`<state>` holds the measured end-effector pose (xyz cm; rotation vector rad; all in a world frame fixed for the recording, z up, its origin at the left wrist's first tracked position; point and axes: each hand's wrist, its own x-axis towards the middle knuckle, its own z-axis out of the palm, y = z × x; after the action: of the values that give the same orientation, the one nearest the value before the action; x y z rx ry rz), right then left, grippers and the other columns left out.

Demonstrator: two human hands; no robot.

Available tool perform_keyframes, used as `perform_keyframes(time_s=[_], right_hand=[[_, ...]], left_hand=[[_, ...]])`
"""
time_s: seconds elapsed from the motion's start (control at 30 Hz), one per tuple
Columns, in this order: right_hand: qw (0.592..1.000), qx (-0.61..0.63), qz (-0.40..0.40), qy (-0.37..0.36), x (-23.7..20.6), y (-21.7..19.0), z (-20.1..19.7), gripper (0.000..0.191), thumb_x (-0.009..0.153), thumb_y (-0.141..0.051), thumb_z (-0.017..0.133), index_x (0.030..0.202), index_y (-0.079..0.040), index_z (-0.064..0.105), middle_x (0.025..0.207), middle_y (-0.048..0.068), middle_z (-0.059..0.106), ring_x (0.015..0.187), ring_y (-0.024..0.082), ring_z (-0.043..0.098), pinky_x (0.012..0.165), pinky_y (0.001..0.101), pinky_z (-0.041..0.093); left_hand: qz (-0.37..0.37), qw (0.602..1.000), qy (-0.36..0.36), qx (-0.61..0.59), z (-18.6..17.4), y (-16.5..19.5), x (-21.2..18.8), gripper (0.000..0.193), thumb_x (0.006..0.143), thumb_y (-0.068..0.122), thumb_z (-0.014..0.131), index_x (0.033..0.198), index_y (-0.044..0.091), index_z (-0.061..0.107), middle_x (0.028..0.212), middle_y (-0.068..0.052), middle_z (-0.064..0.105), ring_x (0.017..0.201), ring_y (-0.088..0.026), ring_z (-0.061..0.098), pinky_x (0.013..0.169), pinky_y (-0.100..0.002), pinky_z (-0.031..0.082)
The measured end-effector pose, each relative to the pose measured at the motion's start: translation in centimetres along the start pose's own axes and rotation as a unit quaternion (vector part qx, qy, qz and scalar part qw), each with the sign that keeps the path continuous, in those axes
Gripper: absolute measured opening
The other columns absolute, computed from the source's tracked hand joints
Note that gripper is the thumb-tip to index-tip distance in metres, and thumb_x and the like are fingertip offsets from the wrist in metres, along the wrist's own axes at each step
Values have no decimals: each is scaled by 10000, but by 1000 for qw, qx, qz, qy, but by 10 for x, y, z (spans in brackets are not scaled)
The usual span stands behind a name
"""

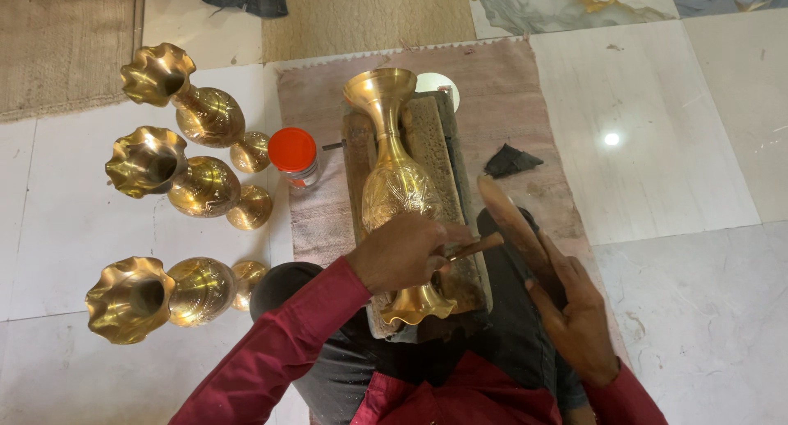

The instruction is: The person sits on the floor and works an engraved brass vase held against a padded support, striking a punch held against the vase surface with a wooden mallet in the other hand to emboss the decorative pattern. Several finished brass vases lie on the floor beside the work area.

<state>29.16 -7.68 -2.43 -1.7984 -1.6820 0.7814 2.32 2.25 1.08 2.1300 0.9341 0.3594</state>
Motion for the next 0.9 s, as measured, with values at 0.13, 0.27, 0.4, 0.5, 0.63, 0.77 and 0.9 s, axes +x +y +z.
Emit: perform_keyframes(time_s=[0.13,0.27,0.4,0.5,0.63,0.77,0.9], right_hand=[[998,20,-55,-38,3,-10,4,721,876,-53,684,1546,-116,427,1178,159,655,1092,278,644,874,359,513],[997,-48,-24,-51,4,-19,10,709,888,-96,695,1547,-182,448,1049,148,652,937,288,673,800,374,536],[991,-103,-15,-78,6,-18,5,696,882,-91,681,1531,-220,468,1094,132,660,951,271,692,783,369,560],[997,-47,-63,-2,4,-14,-3,673,890,-43,666,1529,-167,495,1101,161,652,967,278,678,820,372,545],[983,168,-74,-1,1,-7,-10,557,964,-25,616,1503,-77,485,1287,152,645,1195,242,644,952,340,541],[995,-23,-95,6,1,-4,-19,566,911,-28,661,1463,-76,547,1212,150,657,1135,223,652,872,346,563],[966,253,-45,-7,4,-3,-19,635,945,0,614,1549,-50,426,1270,129,641,1193,209,635,971,356,550]], left_hand=[[27,997,-38,-66,-5,-10,-4,438,864,109,748,1294,154,673,841,-111,778,758,-228,789,782,-395,602],[66,994,-25,-82,-4,-18,-10,450,867,101,741,1308,141,664,901,-92,794,795,-214,792,756,-380,608],[21,994,-66,-83,-4,-20,-10,454,899,129,716,1344,172,639,876,-83,797,762,-200,797,767,-360,618],[52,994,-43,-86,-4,-20,-10,470,877,110,728,1338,159,651,911,-87,801,791,-209,796,778,-375,615],[45,993,-49,-94,-6,-21,-12,435,893,93,717,1321,156,664,941,-99,795,793,-210,788,740,-388,613],[49,991,-48,-113,-4,-24,-13,435,888,74,731,1311,148,660,907,-100,792,789,-192,789,707,-365,616],[34,988,-42,-147,-1,-29,-16,417,928,60,698,1330,148,633,882,-67,797,787,-154,806,712,-325,630]])
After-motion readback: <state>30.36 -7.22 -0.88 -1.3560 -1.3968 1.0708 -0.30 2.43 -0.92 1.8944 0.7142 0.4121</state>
